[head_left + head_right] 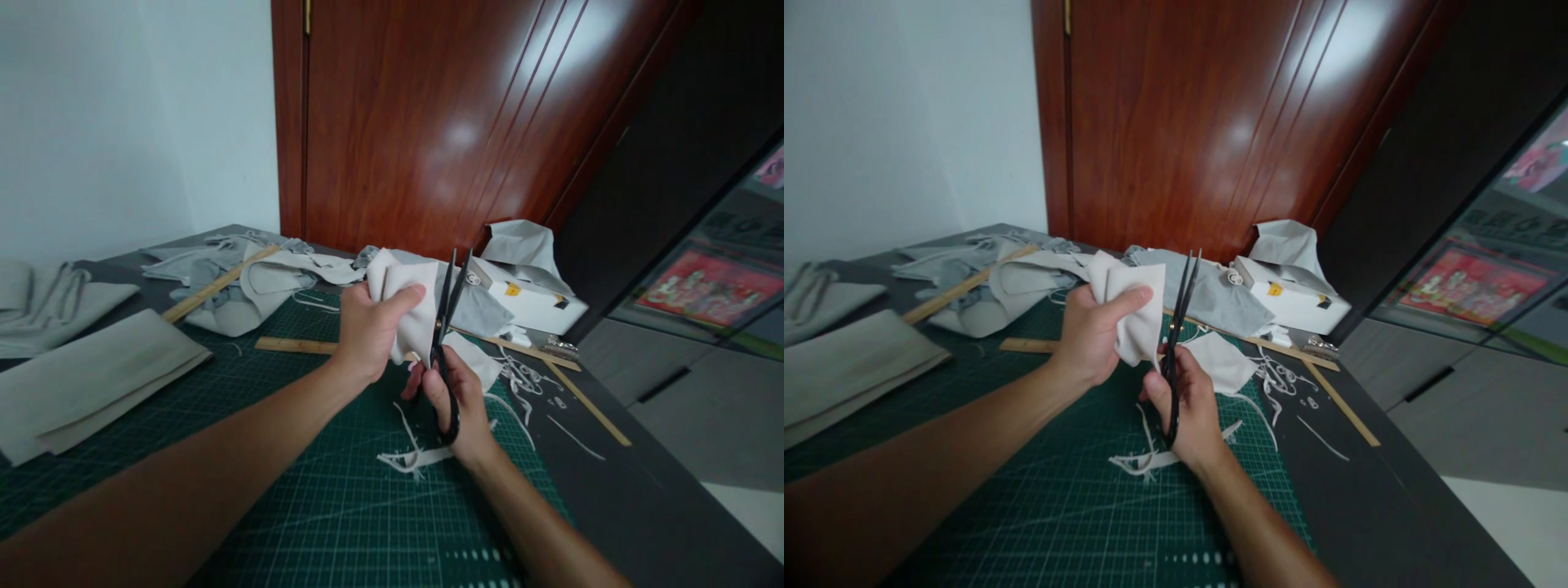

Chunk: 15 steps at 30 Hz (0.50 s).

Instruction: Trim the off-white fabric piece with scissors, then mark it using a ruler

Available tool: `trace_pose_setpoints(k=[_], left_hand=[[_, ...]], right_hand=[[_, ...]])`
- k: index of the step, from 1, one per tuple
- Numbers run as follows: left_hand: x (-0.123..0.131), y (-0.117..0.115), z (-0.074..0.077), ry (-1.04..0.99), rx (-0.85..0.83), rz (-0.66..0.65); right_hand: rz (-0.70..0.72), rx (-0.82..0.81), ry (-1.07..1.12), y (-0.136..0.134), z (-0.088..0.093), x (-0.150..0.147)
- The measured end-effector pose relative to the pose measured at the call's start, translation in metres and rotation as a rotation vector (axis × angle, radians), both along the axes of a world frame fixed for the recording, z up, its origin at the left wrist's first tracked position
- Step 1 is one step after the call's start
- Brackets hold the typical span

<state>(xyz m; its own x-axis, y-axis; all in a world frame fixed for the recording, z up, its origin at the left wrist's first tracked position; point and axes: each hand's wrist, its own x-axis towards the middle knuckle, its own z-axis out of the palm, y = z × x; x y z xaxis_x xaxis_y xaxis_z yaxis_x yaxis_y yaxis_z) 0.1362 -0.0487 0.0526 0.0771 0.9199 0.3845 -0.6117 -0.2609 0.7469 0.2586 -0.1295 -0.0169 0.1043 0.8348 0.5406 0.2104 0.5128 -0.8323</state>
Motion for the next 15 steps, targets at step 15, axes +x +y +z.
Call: trace_pose_setpoints(k=[15], left_hand=[[-0.008, -0.003, -0.019, 0.032, -0.116, 0.034]], right_hand=[[0.074, -0.052, -0.005, -0.011, -0.024, -0.004]])
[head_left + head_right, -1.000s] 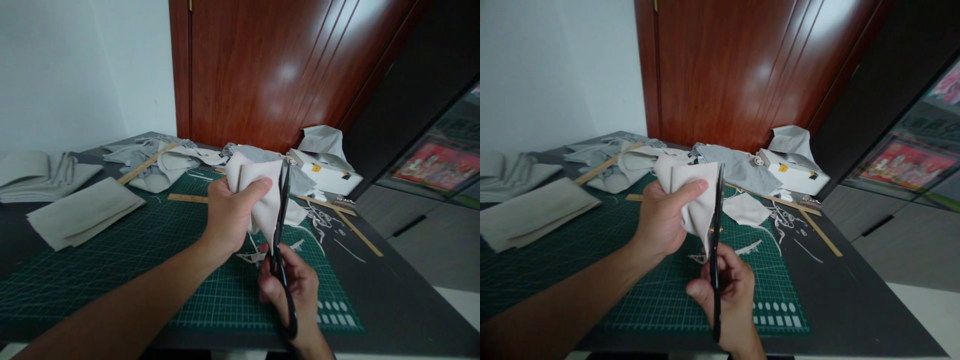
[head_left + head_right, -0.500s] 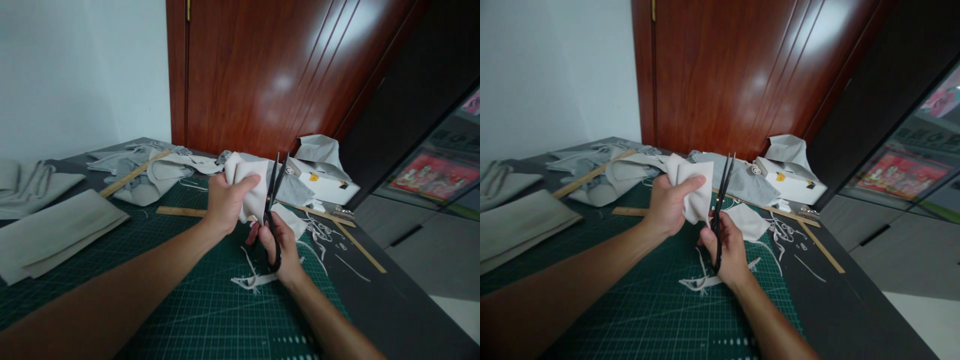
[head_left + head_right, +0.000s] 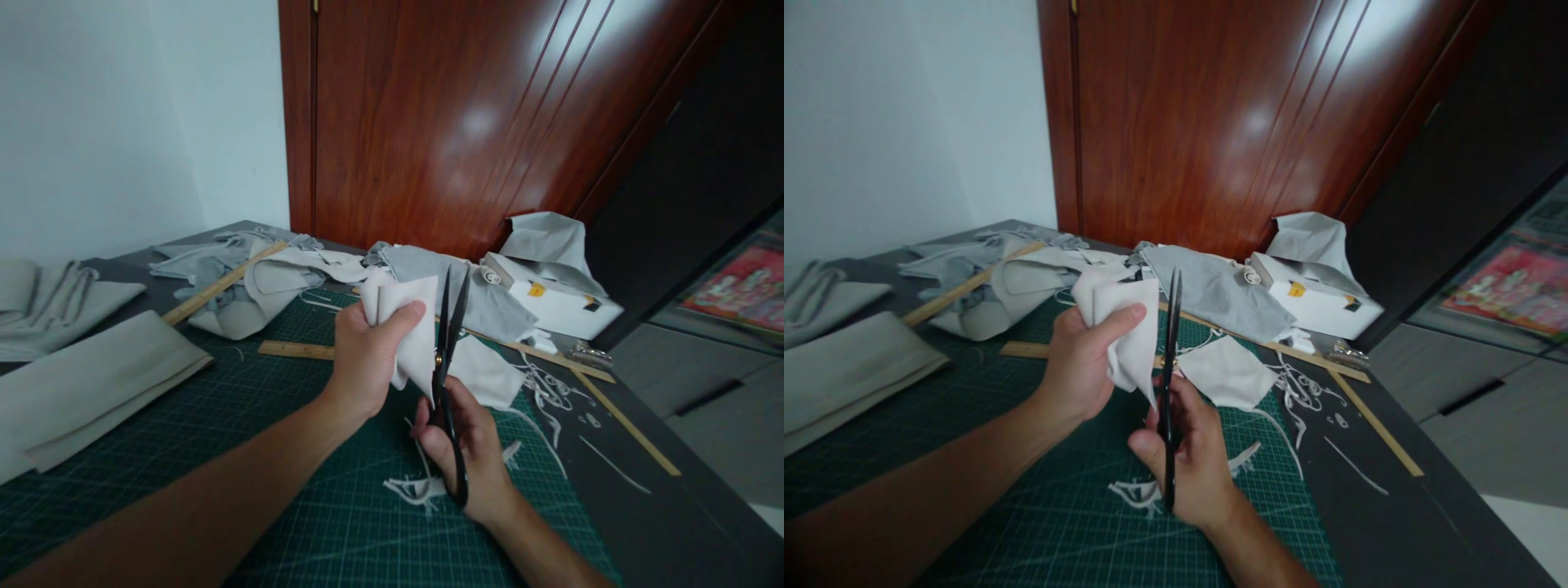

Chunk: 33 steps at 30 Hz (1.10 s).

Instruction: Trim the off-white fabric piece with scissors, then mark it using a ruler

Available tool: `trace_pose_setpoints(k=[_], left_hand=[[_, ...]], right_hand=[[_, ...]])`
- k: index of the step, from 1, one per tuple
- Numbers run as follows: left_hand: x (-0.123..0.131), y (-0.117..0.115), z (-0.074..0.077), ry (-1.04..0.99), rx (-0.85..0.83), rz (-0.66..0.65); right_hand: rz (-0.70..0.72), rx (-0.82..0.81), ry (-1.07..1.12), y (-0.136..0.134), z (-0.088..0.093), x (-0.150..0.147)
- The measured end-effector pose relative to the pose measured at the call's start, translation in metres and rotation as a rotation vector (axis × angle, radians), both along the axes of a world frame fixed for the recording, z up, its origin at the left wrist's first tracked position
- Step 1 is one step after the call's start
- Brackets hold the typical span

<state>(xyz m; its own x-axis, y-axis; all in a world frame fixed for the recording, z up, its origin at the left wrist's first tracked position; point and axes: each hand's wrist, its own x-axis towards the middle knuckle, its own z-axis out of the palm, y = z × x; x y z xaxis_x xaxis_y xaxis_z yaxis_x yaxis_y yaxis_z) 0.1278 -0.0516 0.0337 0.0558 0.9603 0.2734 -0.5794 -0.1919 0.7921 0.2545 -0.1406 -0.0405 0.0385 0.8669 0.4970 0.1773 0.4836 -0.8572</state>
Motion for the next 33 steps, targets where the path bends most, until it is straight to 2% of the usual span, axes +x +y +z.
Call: trace_pose_setpoints(k=[12, 24, 33], left_hand=[[0.003, -0.012, 0.006, 0.026, -0.005, 0.036], [0.005, -0.024, 0.006, 0.029, -0.004, -0.065], [0.006, -0.024, 0.007, 0.056, 0.017, -0.015]], right_hand=[[0.003, -0.014, 0.042, -0.013, 0.004, -0.004], [0.005, -0.021, 0.108, -0.02, 0.011, -0.009], [-0.01, 0.001, 0.088, -0.021, 0.014, -0.009]])
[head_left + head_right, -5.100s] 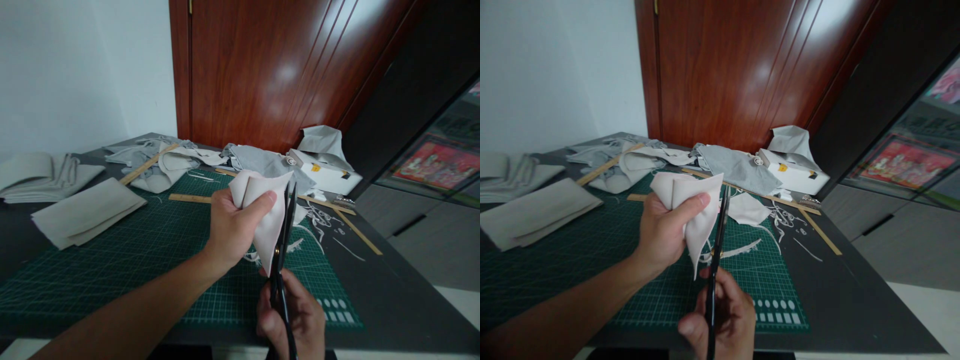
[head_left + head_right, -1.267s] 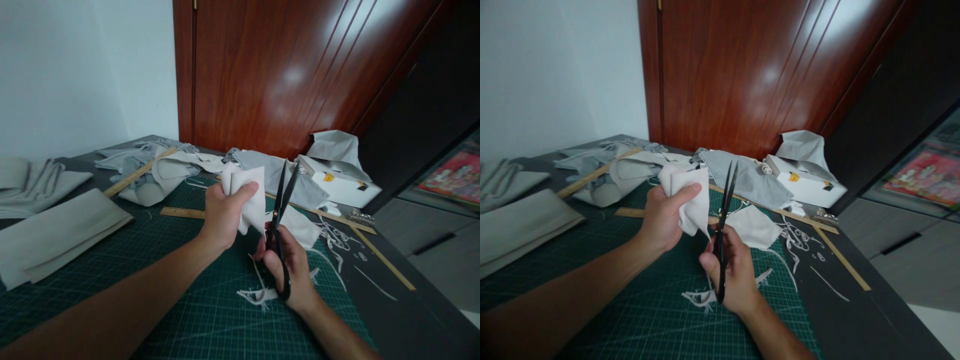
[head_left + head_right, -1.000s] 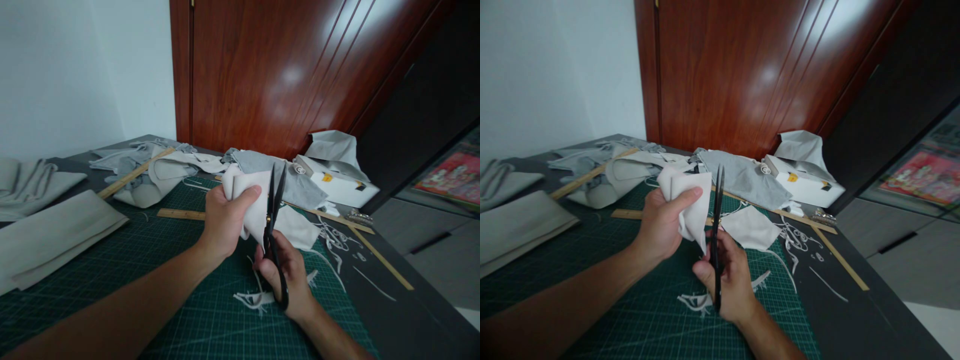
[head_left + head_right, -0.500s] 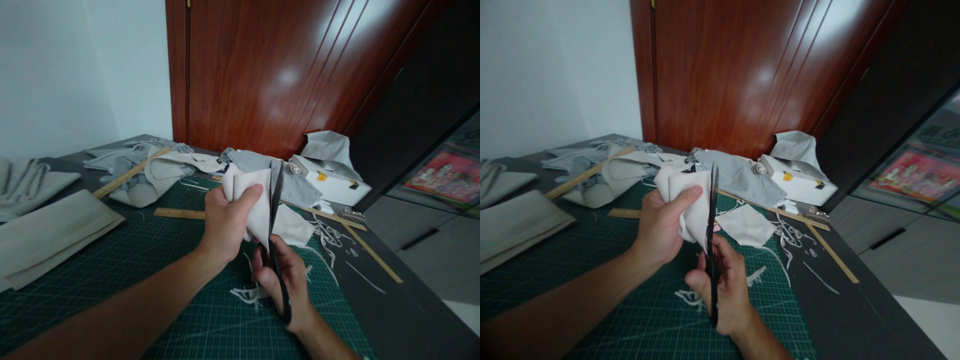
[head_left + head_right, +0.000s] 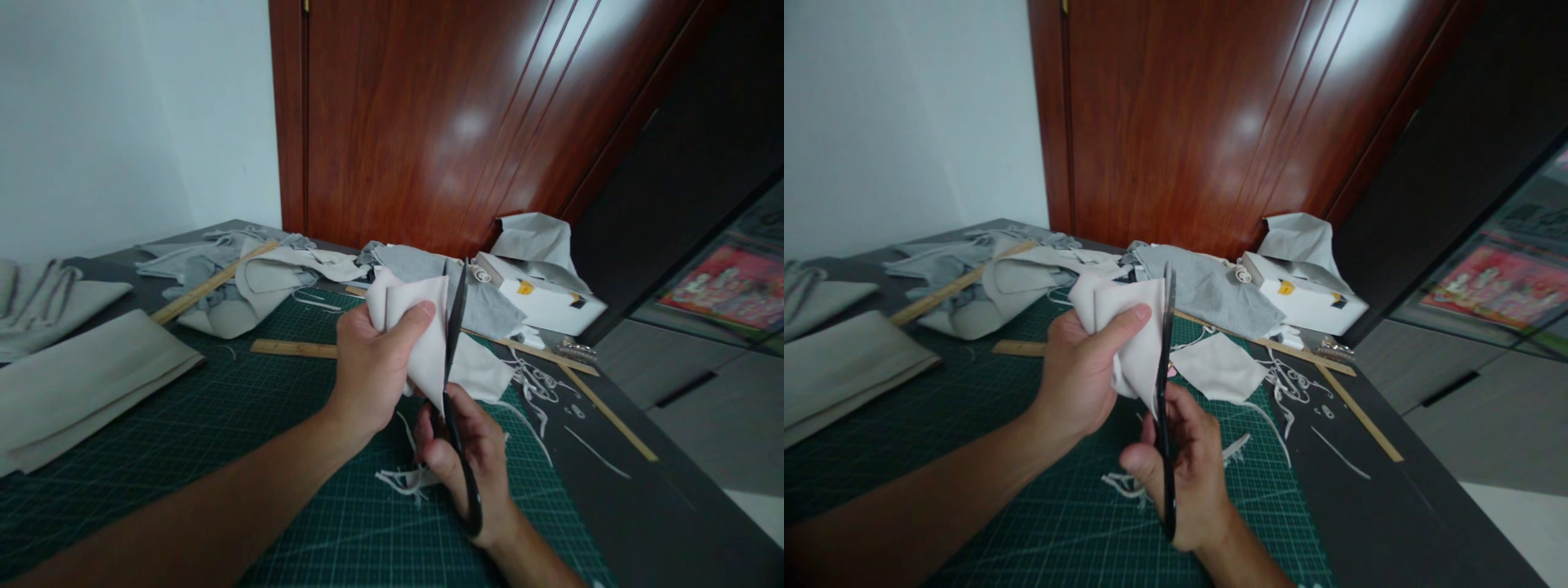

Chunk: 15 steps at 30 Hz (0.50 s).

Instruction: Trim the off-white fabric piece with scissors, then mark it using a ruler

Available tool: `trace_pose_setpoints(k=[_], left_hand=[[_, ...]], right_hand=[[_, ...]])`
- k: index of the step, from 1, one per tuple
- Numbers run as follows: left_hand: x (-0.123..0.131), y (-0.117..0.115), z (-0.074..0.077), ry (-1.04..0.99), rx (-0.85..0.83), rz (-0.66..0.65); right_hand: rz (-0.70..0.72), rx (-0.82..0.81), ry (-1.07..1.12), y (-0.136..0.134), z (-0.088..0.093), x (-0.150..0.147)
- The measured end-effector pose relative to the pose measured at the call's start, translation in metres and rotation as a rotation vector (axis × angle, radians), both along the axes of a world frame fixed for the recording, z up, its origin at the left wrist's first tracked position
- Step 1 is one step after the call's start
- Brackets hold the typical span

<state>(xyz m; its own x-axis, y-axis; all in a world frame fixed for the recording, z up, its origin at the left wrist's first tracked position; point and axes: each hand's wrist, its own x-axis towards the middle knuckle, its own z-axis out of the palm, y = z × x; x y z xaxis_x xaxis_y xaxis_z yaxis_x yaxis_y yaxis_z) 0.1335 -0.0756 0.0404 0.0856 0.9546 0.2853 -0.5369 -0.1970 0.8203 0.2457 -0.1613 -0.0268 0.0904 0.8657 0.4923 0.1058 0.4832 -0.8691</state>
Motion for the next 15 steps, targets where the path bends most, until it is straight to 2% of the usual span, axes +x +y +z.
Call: trace_pose_setpoints(k=[15], left_hand=[[-0.0002, -0.0013, -0.0004, 0.027, 0.045, 0.037]], right_hand=[[-0.02, 0.01, -0.001, -0.0006, 0.004, -0.003]])
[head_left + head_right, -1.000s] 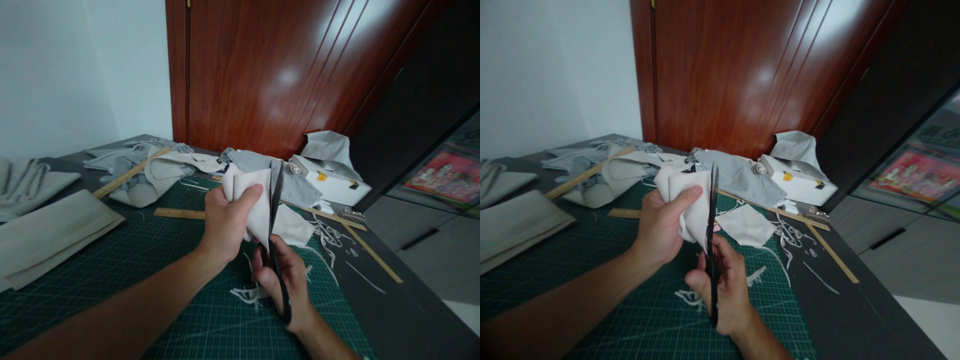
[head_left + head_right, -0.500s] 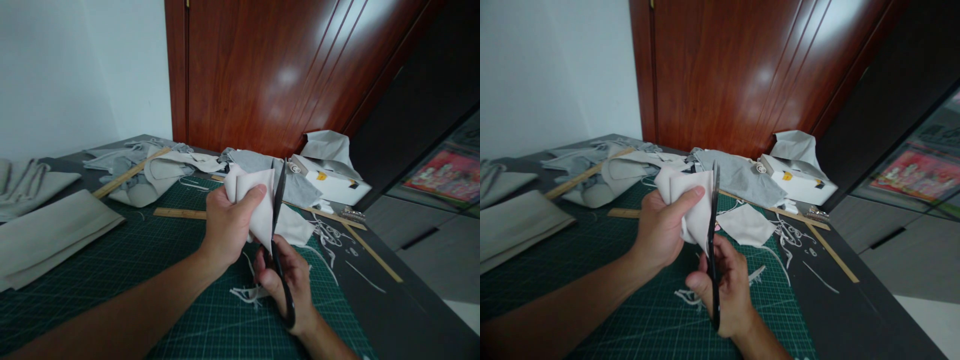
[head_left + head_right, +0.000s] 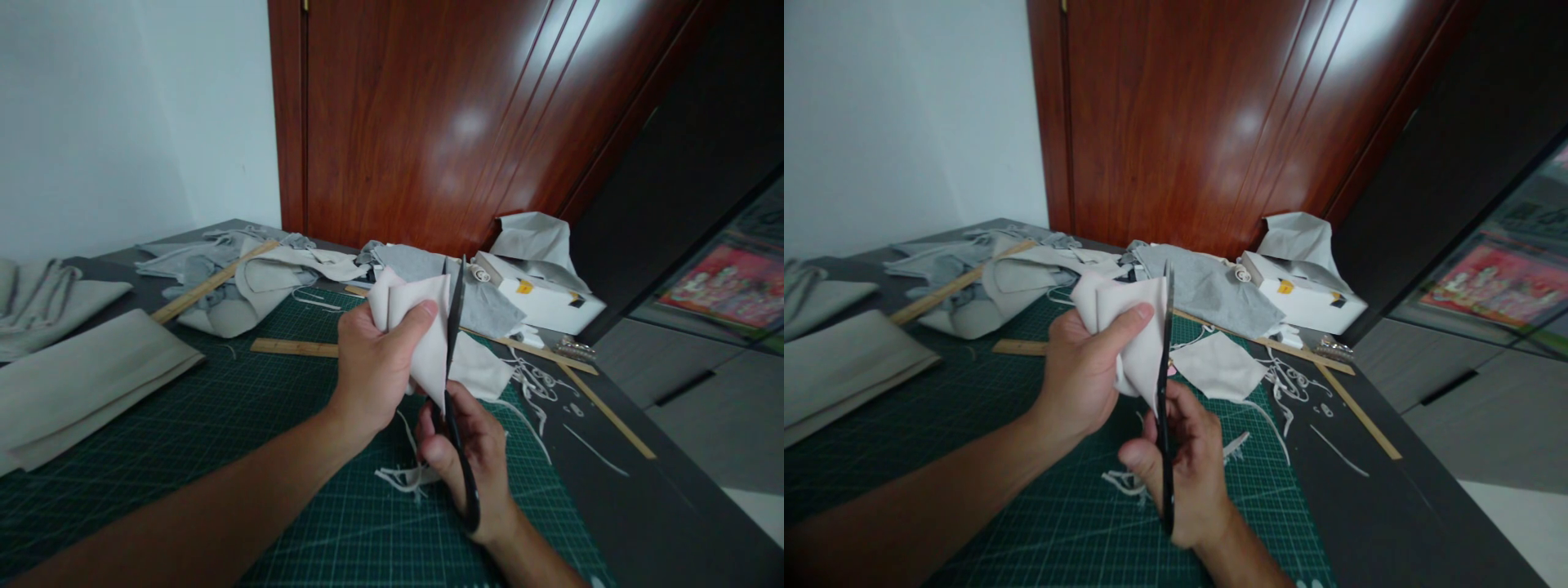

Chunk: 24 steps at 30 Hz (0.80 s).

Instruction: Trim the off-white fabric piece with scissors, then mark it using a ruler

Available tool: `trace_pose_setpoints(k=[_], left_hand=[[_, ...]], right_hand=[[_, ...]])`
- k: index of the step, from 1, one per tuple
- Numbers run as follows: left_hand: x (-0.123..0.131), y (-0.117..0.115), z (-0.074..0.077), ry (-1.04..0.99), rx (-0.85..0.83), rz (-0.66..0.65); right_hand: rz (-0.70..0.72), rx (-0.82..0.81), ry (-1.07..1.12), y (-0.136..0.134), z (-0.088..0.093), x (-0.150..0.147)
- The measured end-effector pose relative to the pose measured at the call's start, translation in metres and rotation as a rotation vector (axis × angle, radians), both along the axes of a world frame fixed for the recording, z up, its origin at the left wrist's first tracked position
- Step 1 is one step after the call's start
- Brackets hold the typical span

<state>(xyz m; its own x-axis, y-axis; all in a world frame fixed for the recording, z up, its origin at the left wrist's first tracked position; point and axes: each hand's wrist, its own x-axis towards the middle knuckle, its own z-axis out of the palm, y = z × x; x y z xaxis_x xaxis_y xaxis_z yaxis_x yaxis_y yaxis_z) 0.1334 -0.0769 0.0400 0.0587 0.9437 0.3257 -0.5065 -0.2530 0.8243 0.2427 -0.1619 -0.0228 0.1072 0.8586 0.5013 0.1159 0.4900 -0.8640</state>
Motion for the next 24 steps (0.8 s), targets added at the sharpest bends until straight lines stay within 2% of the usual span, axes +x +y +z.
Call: trace_pose_setpoints(k=[13, 24], left_hand=[[-0.0005, 0.0002, -0.0009, 0.046, 0.034, 0.045], [-0.0004, -0.0008, 0.0016, 0.039, 0.001, 0.016]], right_hand=[[-0.058, 0.017, -0.061, 0.0003, -0.0016, 0.0007], [-0.078, 0.016, -0.055, -0.0004, 0.0044, -0.0011]])
